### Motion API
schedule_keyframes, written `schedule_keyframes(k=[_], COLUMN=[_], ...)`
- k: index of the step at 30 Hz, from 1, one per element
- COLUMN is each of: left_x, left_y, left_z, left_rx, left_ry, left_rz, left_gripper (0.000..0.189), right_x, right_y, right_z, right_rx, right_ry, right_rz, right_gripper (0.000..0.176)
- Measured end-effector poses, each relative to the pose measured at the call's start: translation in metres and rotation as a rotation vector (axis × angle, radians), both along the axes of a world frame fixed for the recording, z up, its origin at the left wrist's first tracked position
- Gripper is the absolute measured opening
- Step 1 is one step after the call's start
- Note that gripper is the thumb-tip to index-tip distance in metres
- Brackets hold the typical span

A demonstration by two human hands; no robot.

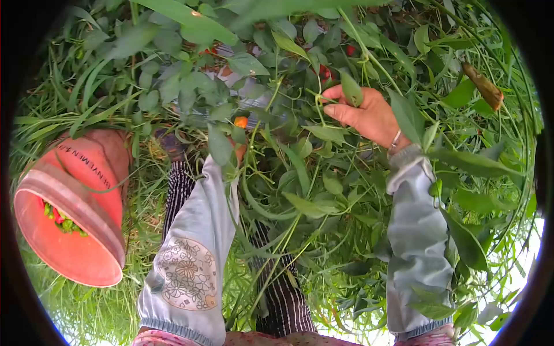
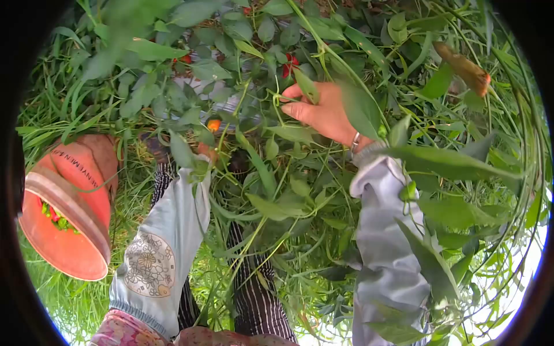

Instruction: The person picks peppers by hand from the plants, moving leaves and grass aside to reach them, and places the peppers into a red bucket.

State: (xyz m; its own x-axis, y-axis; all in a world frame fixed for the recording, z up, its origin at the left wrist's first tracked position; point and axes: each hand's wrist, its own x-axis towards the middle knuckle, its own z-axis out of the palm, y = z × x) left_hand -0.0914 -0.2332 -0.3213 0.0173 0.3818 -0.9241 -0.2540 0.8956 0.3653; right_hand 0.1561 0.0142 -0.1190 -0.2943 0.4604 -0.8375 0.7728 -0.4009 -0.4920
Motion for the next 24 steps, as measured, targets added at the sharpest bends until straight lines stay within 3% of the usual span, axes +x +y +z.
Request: schedule_keyframes(k=[6,9,10,13,17,19,20,21,23,24], left_x=[-0.001,-0.001,-0.001,-0.001,-0.018,-0.021,-0.024,-0.025,-0.034,-0.036], left_y=[-0.017,-0.016,-0.015,-0.018,-0.017,0.038,0.062,0.082,0.103,0.119], left_z=[-0.007,-0.003,0.0,0.013,0.042,0.096,0.121,0.143,0.167,0.182], left_rx=[0.032,0.058,0.074,0.111,0.294,0.155,0.104,0.097,0.226,0.324], left_ry=[-0.083,-0.104,-0.104,-0.113,-0.099,-0.155,-0.166,-0.142,0.094,0.243], left_rz=[0.206,0.252,0.268,0.315,0.389,0.4,0.385,0.307,-0.097,-0.19], left_gripper=[0.028,0.026,0.026,0.024,0.021,0.015,0.013,0.012,0.009,0.011], right_x=[0.016,0.021,0.024,0.019,0.002,-0.015,-0.026,-0.038,-0.066,-0.079], right_y=[0.007,-0.011,-0.02,-0.055,-0.07,-0.061,-0.053,-0.046,-0.032,-0.034], right_z=[0.005,0.002,-0.008,-0.017,-0.004,0.011,0.016,0.023,0.039,0.045], right_rx=[-0.071,0.26,0.3,0.302,0.426,0.445,0.302,0.232,0.098,0.05], right_ry=[0.104,0.073,0.093,-0.175,-0.153,-0.062,-0.037,0.018,0.122,0.195], right_rz=[-0.155,0.35,0.501,0.937,0.758,0.627,0.643,0.591,0.499,0.4], right_gripper=[0.027,0.028,0.034,0.036,0.041,0.043,0.053,0.056,0.062,0.068])
